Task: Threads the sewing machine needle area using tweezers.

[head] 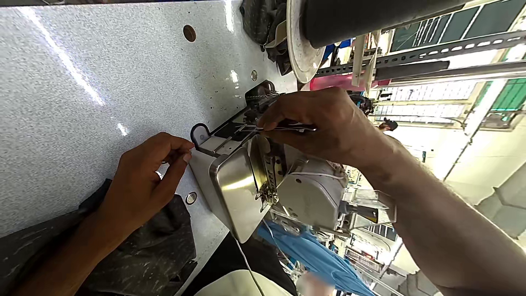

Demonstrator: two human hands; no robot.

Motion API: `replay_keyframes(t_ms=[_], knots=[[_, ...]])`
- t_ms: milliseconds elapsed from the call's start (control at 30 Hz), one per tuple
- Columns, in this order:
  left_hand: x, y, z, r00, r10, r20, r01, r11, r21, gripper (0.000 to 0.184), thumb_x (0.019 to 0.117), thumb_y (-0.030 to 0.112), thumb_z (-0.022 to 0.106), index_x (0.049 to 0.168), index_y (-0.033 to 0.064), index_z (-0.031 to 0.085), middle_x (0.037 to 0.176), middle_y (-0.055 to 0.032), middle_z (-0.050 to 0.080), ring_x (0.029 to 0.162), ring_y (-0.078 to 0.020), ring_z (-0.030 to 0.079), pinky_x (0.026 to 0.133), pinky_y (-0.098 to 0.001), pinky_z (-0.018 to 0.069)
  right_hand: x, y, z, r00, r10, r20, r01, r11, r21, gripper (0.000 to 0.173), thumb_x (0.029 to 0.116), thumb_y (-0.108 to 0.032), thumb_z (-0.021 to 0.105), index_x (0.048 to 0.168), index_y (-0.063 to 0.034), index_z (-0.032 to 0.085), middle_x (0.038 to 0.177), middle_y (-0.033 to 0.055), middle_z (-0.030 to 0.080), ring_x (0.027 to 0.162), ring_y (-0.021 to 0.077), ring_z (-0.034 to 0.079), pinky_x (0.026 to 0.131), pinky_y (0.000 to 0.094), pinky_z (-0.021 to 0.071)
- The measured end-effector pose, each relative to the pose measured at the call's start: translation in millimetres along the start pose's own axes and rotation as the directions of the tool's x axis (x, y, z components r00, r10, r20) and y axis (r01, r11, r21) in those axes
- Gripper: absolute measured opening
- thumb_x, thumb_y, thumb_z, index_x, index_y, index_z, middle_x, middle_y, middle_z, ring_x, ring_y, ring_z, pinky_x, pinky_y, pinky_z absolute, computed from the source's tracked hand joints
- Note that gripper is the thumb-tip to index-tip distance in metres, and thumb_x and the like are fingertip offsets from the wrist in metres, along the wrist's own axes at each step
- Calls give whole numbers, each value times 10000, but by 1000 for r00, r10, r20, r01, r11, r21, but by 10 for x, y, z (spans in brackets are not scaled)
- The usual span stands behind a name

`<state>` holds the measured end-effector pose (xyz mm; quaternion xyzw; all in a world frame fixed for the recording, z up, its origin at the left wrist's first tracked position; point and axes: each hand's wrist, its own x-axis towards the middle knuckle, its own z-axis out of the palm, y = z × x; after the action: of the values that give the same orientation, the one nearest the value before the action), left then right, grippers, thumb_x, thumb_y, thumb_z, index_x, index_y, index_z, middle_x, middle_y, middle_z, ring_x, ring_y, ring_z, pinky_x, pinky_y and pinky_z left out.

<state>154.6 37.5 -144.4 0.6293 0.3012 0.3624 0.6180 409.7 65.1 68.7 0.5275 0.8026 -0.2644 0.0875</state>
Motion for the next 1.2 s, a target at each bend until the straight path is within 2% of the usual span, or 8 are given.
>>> replay_keyframes(t_ms=[200,300,533,667,1200], knots=[[6,0,-8,1000,-4,6,4,1000,10,206,1011,221,548,1136,115,674,961,83,649,826,13,631,698,-150,556,7,9,6,999,33,-14,-31,995,95,50,924,-85,704,953,-56,732,955,40,746,860,54,699,768,194,580],[6,-5,-12,1000,5,12,-5,1000,8,207,1016,223,548,1136,110,672,964,78,652,828,10,635,715,-164,568,-25,-14,-39,997,65,-36,-60,990,125,43,924,-93,710,937,-54,724,940,29,743,834,44,697,747,191,590],[10,-4,-8,1000,-5,8,5,1000,11,205,1012,217,548,1136,112,674,960,80,653,826,12,636,716,-162,568,-40,-21,-62,998,66,-23,-64,993,96,46,913,-87,688,917,-82,734,927,12,754,816,24,700,708,172,583],[11,-5,-9,1000,-6,8,6,1000,3,200,1007,214,551,1128,116,676,958,84,650,822,13,634,709,-157,566,-34,-15,-53,998,56,-15,-55,997,59,58,920,-97,681,913,-88,738,908,4,747,776,7,669,664,161,543],[16,-7,-4,1000,-5,7,5,1000,-3,196,1003,206,553,1120,116,680,960,80,649,822,8,629,702,-158,562,-14,-15,-36,999,51,2,-51,996,67,66,919,-80,673,911,-87,738,925,10,753,812,17,688,698,162,561]])
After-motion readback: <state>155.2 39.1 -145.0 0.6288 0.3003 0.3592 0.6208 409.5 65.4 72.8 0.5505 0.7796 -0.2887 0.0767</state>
